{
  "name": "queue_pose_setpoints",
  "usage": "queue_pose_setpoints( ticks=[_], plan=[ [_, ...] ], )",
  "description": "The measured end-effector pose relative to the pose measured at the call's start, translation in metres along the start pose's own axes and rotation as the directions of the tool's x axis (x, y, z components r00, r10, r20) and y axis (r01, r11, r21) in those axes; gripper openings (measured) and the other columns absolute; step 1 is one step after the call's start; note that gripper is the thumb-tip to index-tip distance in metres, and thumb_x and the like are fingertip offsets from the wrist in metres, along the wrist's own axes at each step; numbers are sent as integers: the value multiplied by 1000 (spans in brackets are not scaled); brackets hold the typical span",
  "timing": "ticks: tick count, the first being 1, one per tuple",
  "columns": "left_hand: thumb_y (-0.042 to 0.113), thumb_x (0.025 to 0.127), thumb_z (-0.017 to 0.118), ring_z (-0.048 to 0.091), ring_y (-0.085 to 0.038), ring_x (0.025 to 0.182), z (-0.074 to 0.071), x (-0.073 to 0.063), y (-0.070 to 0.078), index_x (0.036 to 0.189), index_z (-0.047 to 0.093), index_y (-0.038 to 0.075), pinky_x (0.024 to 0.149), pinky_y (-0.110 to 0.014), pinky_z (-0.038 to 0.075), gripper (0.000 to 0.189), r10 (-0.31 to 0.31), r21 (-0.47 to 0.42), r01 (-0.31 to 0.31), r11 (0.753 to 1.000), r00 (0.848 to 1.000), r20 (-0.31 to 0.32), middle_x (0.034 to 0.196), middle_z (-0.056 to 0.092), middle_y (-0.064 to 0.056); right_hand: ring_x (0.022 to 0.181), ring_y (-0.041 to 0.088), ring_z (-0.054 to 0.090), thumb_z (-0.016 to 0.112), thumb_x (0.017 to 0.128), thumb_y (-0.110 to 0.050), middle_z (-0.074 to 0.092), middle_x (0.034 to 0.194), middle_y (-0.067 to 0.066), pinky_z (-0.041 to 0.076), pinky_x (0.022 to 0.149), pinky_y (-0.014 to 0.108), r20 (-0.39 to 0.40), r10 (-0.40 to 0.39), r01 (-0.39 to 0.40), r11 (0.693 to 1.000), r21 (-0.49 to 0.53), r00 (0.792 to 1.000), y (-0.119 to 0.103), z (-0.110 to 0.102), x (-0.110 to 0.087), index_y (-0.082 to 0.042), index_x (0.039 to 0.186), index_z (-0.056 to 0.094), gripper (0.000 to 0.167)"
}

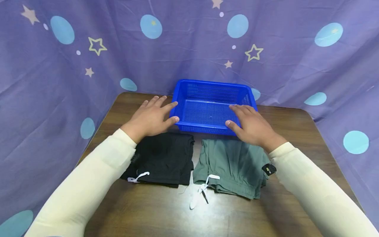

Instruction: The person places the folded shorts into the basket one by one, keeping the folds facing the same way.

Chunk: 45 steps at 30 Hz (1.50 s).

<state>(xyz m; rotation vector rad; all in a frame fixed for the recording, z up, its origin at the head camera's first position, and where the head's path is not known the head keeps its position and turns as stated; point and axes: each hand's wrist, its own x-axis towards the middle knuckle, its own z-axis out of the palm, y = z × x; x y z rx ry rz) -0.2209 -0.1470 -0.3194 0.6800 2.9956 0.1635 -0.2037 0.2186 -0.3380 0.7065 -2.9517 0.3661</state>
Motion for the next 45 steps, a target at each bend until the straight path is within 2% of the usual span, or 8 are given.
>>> queue_pose_setpoints(
  ticks=[12, 18, 21, 26, 31, 35, 38, 45],
  plan=[
    [59, 105, 39, 17, -48, 150, 9, -14, -18, 163, 30, 20, 117, -67, 16, 70, -55, -65, 54, 996, 998, -20, 164, 24, -24, 134, 37, 46, 50, 105, -51, 56, 142, 16, 33, 112, 54, -83, -86, 89, 996, 29, 993, -24, 10, -1, -7, 147, 53, 61],
    [53, 105, 47, 30, -47, 145, 14, -20, -26, 160, 35, 13, 112, -67, 26, 69, -109, -72, 108, 992, 994, -13, 160, 32, -25, 117, 29, 60, 54, 104, -47, 69, 118, 9, 47, 98, 51, -93, -123, 130, 988, 79, 988, -37, 15, -2, -7, 140, 61, 53],
    [47, 104, 53, 39, -48, 139, 16, -25, -31, 155, 42, 8, 108, -67, 33, 65, -148, -80, 148, 986, 989, -3, 154, 40, -26, 101, 20, 63, 53, 104, -48, 70, 104, 0, 53, 81, 46, -51, -99, 104, 988, 118, 994, -44, 18, -3, -12, 139, 62, 51],
    [43, 103, 56, 47, -52, 131, 22, -35, -39, 149, 46, -1, 102, -68, 39, 64, -216, -87, 218, 972, 976, 34, 147, 45, -32, 75, 13, 58, 49, 106, -49, 63, 85, -7, 49, 64, 38, 6, -66, 64, 985, 161, 998, -54, 27, -4, -14, 134, 66, 48],
    [44, 104, 54, 44, -53, 133, 32, -42, -45, 147, 45, -6, 100, -70, 39, 66, -263, -88, 276, 957, 956, 131, 146, 46, -35, 72, 12, 58, 49, 107, -46, 64, 84, -9, 51, 65, 39, 51, -24, 14, 981, 194, 998, -60, 39, -3, -13, 129, 68, 44],
    [43, 104, 54, 46, -54, 131, 42, -46, -50, 146, 46, -7, 97, -71, 41, 66, -290, -94, 313, 945, 936, 202, 143, 49, -35, 68, 13, 56, 50, 107, -44, 60, 78, -8, 48, 61, 39, 76, 13, -27, 982, 187, 997, -64, 49, -3, -18, 111, 69, 33],
    [42, 104, 55, 45, -56, 131, 50, -48, -53, 147, 44, -8, 98, -71, 40, 67, -306, -100, 333, 938, 926, 220, 143, 48, -37, 66, 14, 55, 50, 107, -44, 57, 72, -7, 46, 59, 40, 88, 34, -50, 983, 175, 996, -68, 55, -3, -22, 101, 66, 29],
    [42, 103, 55, 41, -58, 133, 61, -52, -57, 151, 35, -12, 100, -71, 38, 75, -330, -118, 363, 924, 915, 231, 146, 42, -40, 67, 16, 57, 50, 106, -45, 59, 72, -6, 47, 62, 41, 126, 109, -137, 961, 241, 986, -77, 71, -3, -22, 98, 68, 30]
  ],
)
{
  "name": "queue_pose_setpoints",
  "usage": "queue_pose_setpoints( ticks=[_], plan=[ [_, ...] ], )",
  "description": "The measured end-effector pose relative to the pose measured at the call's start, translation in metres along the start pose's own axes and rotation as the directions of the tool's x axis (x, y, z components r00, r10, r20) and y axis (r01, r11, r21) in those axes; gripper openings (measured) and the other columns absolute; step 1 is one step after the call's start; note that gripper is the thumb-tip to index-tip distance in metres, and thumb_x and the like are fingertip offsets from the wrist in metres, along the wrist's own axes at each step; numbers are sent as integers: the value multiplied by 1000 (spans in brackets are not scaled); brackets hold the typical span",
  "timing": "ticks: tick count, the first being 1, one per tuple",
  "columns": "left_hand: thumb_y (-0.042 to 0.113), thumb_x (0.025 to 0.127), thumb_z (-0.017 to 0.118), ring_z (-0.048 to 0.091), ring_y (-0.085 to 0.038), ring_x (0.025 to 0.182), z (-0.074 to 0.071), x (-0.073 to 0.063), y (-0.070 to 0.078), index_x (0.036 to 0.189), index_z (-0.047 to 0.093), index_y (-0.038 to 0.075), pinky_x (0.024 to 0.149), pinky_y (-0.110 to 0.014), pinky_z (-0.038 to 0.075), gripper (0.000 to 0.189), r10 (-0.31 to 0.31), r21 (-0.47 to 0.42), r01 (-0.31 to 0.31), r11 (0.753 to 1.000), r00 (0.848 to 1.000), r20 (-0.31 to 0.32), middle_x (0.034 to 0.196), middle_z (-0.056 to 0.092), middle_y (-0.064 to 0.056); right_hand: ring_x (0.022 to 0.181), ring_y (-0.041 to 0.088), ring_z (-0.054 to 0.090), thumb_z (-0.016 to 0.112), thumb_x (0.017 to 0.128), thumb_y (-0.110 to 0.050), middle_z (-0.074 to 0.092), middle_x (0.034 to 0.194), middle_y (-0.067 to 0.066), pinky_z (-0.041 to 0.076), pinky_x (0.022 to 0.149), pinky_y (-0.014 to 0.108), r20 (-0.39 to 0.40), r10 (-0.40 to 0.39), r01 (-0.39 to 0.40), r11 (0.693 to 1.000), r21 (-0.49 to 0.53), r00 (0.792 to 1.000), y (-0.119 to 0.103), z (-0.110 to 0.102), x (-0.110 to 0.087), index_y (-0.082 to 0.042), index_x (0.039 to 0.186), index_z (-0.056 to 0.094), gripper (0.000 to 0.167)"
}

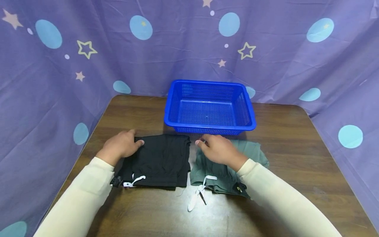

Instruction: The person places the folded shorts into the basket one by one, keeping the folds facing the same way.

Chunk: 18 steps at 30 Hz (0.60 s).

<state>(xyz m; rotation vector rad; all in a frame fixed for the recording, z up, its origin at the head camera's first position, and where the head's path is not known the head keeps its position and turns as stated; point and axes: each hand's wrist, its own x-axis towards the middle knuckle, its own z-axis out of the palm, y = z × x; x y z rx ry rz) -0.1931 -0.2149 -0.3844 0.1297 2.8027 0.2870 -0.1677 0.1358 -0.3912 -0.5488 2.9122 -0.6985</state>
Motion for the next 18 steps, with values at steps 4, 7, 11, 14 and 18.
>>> queue_pose_setpoints(
  ticks=[4, 7, 11, 14, 18],
  plan=[
    [44, 103, 54, 41, -59, 131, 3, 0, -2, 151, 28, -16, 99, -71, 39, 81, -32, -13, 32, 999, 999, 23, 146, 39, -42, 60, 15, 50, 51, 106, -41, 53, 67, -4, 40, 55, 36, 39, 51, -56, 991, 123, 998, -2, 9, 1, -18, 86, 65, 34],
    [45, 103, 53, 42, -59, 130, 6, 0, -4, 150, 27, -18, 98, -71, 40, 83, -50, -22, 51, 998, 998, 29, 145, 39, -43, 56, 16, 47, 51, 106, -40, 50, 65, -2, 36, 51, 35, 78, 82, -95, 977, 190, 994, -4, 15, 3, -17, 79, 61, 37],
    [47, 104, 52, 44, -60, 128, 11, -1, -8, 148, 25, -21, 96, -71, 42, 86, -77, -22, 78, 997, 996, 41, 143, 40, -45, 59, 16, 49, 50, 106, -37, 54, 67, -3, 39, 54, 35, 102, 86, -107, 970, 218, 991, -4, 24, 6, -16, 79, 61, 36],
    [50, 103, 51, 49, -61, 122, 15, -1, -10, 145, 27, -24, 91, -70, 45, 88, -107, -10, 108, 994, 992, 65, 138, 43, -46, 60, 15, 52, 50, 106, -35, 60, 70, -3, 42, 57, 34, 127, 89, -122, 954, 276, 988, -4, 31, 8, -14, 82, 64, 35],
    [53, 103, 50, 62, -51, 103, 18, -1, -13, 135, 44, -23, 81, -64, 51, 83, -133, -6, 134, 991, 986, 99, 128, 53, -43, 57, 16, 56, 49, 107, -34, 64, 70, 3, 45, 53, 32, 193, 120, -189, 900, 392, 974, -7, 39, 9, -7, 88, 67, 37]
  ],
)
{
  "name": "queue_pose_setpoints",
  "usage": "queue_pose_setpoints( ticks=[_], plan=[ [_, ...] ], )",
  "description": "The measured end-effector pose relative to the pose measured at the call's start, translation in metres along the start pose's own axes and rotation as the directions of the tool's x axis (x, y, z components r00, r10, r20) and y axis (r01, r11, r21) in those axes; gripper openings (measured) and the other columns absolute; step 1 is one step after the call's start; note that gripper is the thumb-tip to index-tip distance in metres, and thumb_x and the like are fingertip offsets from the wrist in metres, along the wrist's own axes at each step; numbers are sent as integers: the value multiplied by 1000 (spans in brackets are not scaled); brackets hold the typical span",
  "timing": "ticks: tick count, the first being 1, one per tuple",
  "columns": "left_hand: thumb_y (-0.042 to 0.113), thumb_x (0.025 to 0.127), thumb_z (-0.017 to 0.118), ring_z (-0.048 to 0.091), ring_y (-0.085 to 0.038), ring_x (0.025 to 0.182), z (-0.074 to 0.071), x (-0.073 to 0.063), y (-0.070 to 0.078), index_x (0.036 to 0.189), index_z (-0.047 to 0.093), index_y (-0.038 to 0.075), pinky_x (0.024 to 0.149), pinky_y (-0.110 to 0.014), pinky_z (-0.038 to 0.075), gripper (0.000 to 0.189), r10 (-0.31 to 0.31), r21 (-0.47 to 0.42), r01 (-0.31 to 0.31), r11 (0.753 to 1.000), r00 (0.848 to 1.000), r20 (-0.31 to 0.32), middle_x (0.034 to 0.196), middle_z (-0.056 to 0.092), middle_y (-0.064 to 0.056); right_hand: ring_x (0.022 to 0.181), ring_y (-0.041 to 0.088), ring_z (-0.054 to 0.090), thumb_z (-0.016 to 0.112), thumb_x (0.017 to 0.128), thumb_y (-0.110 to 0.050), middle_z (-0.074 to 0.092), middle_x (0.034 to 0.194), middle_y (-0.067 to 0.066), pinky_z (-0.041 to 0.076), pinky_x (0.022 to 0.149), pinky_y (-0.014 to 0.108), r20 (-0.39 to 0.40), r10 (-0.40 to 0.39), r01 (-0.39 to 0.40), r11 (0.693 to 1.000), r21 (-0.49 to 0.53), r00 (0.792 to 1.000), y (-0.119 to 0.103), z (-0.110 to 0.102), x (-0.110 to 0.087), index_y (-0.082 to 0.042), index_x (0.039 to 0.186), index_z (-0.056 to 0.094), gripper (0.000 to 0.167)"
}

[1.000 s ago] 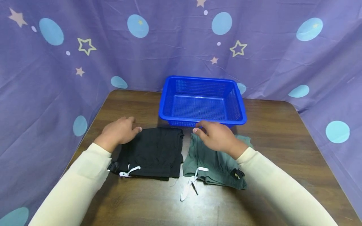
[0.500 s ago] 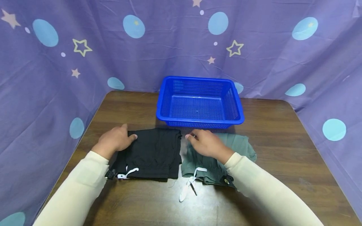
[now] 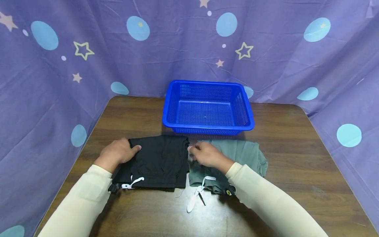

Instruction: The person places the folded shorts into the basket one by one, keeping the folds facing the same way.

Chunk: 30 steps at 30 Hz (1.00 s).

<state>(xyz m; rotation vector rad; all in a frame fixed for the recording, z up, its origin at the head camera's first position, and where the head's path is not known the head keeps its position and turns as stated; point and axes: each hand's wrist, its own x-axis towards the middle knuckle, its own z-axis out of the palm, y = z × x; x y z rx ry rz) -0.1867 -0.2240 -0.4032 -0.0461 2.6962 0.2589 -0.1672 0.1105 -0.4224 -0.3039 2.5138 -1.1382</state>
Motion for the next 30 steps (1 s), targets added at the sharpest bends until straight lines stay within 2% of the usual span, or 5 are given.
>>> queue_pose_setpoints(
  ticks=[4, 9, 15, 21, 30],
  plan=[
    [55, 102, 50, 62, -39, 88, 1, 1, -2, 125, 58, -19, 74, -60, 52, 77, -1, -5, 1, 1000, 1000, 15, 120, 60, -39, 60, 21, 62, 51, 106, -36, 69, 82, 10, 48, 45, 32, 48, 67, -73, 987, 143, 997, -4, 8, 1, -3, 100, 69, 38],
    [55, 102, 50, 63, -42, 93, 3, 4, -1, 122, 60, -19, 78, -61, 51, 77, 31, -14, -31, 999, 999, 10, 120, 60, -39, 65, 26, 66, 54, 105, -34, 70, 91, 15, 48, 42, 33, 82, 132, -149, 952, 267, 988, -7, 18, 3, 0, 101, 69, 38],
    [55, 101, 51, 64, -47, 99, 7, 6, 1, 118, 62, -19, 82, -61, 51, 77, 63, -14, -63, 998, 998, 17, 117, 61, -39, 61, 22, 64, 58, 102, -28, 67, 82, 16, 48, 42, 32, 51, 170, -177, 947, 268, 984, -5, 23, 8, 4, 89, 65, 36],
    [49, 100, 55, 59, -56, 110, 10, 6, 4, 119, 61, -20, 88, -63, 49, 72, 93, -14, -93, 996, 996, -15, 122, 59, -41, 62, 21, 63, 64, 99, -26, 67, 83, 15, 43, 42, 29, 64, 158, -169, 948, 270, 985, -6, 24, 10, -3, 83, 62, 28],
    [44, 99, 58, 63, -50, 103, 12, 9, 10, 119, 61, -19, 83, -61, 51, 67, 114, -23, -114, 993, 993, -36, 121, 60, -40, 50, 14, 45, 66, 98, -25, 59, 65, 7, 35, 41, 27, 114, 117, -141, 962, 236, 987, -4, 26, 11, -13, 76, 53, 30]
  ],
)
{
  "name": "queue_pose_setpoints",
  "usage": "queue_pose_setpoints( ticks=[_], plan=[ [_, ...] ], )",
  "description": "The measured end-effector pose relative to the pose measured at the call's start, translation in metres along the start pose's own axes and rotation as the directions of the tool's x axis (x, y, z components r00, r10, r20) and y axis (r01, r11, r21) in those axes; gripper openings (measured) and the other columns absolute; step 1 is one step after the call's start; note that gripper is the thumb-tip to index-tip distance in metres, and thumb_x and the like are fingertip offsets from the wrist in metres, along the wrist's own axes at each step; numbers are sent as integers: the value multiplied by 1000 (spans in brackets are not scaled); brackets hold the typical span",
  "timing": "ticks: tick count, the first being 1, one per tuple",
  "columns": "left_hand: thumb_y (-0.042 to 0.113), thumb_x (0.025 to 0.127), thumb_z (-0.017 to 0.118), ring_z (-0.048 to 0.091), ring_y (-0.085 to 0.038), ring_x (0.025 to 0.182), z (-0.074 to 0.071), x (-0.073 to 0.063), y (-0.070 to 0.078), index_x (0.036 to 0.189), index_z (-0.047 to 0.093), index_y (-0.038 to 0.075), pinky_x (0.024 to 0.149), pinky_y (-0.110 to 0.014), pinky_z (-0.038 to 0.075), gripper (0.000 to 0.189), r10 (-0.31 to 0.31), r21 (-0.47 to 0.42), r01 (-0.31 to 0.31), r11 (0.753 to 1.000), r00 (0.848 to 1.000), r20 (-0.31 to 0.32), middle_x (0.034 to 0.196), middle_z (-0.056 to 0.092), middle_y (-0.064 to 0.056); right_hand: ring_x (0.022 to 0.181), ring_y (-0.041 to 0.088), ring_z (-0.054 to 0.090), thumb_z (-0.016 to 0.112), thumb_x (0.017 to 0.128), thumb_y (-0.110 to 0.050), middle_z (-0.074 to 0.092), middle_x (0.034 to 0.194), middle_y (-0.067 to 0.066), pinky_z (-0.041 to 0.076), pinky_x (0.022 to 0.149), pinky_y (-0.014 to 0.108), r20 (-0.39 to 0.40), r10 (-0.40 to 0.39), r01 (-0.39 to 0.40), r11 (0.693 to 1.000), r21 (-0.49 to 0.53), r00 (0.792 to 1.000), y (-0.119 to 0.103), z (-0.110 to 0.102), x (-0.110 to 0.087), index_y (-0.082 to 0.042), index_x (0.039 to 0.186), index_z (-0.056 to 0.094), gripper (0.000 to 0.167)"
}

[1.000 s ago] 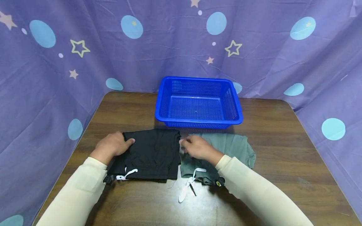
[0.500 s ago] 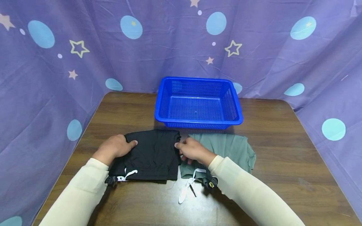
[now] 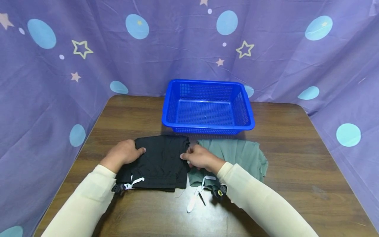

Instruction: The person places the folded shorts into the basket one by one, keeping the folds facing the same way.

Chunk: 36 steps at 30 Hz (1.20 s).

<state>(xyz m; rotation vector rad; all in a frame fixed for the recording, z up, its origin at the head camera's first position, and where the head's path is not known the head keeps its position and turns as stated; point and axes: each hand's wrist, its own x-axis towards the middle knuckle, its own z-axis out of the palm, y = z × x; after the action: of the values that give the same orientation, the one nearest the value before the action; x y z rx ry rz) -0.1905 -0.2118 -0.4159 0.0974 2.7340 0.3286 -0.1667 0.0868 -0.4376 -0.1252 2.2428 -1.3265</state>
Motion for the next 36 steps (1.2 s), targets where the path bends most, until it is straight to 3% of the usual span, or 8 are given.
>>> queue_pose_setpoints(
  ticks=[5, 12, 15, 18, 22, 30, 34, 36],
  plan=[
    [43, 98, 60, 64, -50, 102, 1, -1, 4, 113, 63, -18, 82, -60, 52, 63, 23, 7, -23, 1000, 1000, -14, 116, 63, -38, 46, 11, 40, 68, 98, -25, 57, 66, 3, 36, 42, 27, 11, -12, 12, 1000, 24, 1000, -1, 2, 1, -11, 83, 53, 25],
    [34, 91, 65, 64, -48, 101, 1, -5, 10, 109, 64, -18, 85, -58, 52, 55, 45, -1, -45, 999, 999, 21, 113, 64, -37, 45, 10, 40, 71, 95, -19, 52, 63, 0, 35, 43, 26, -4, -45, 45, 995, 84, 999, -3, 6, 0, -11, 80, 48, 28],
    [31, 90, 67, 65, -43, 96, 3, -4, 12, 108, 64, -18, 84, -56, 53, 52, 42, 6, -42, 999, 999, 34, 111, 65, -36, 47, 9, 43, 73, 92, -16, 50, 63, -2, 36, 45, 25, -17, -38, 39, 993, 112, 999, -3, 8, 0, -5, 95, 54, 22],
    [27, 90, 68, 65, -40, 94, 6, -3, 12, 105, 65, -17, 83, -55, 53, 47, 42, 18, -42, 999, 998, 37, 109, 65, -35, 50, 10, 45, 75, 90, -15, 48, 65, -3, 38, 47, 24, -29, -28, 31, 992, 123, 999, -4, 9, 0, 1, 110, 55, 32],
    [24, 88, 68, 65, -46, 99, 8, -3, 14, 102, 66, -16, 86, -56, 53, 42, 65, 38, -65, 997, 998, 8, 109, 65, -35, 50, 11, 45, 76, 89, -15, 45, 62, -3, 38, 47, 25, -43, -10, 15, 994, 107, 999, -6, 11, 1, 0, 100, 55, 28],
    [24, 89, 66, 60, -54, 110, 6, -6, 16, 118, 60, -20, 91, -60, 50, 53, 73, -13, -74, 997, 997, -17, 118, 61, -40, 56, 11, 44, 77, 89, -11, 42, 69, -2, 40, 49, 25, -37, -37, 41, 993, 109, 999, -3, 11, 1, -8, 82, 48, 30],
    [23, 92, 63, 56, -55, 117, 5, -6, 13, 125, 54, -23, 97, -60, 47, 58, 90, -62, -91, 994, 996, -14, 125, 57, -42, 65, 16, 52, 77, 89, -12, 48, 83, 4, 47, 56, 29, -41, -44, 49, 991, 127, 998, -1, 10, 0, -2, 99, 53, 28],
    [24, 93, 61, 53, -56, 121, 4, -6, 11, 128, 49, -26, 100, -61, 45, 62, 106, -101, -107, 989, 994, -13, 129, 53, -44, 75, 19, 55, 78, 88, -16, 51, 91, 7, 49, 64, 31, -57, -46, 52, 993, 102, 997, -1, 10, 1, 3, 114, 54, 40]
  ],
)
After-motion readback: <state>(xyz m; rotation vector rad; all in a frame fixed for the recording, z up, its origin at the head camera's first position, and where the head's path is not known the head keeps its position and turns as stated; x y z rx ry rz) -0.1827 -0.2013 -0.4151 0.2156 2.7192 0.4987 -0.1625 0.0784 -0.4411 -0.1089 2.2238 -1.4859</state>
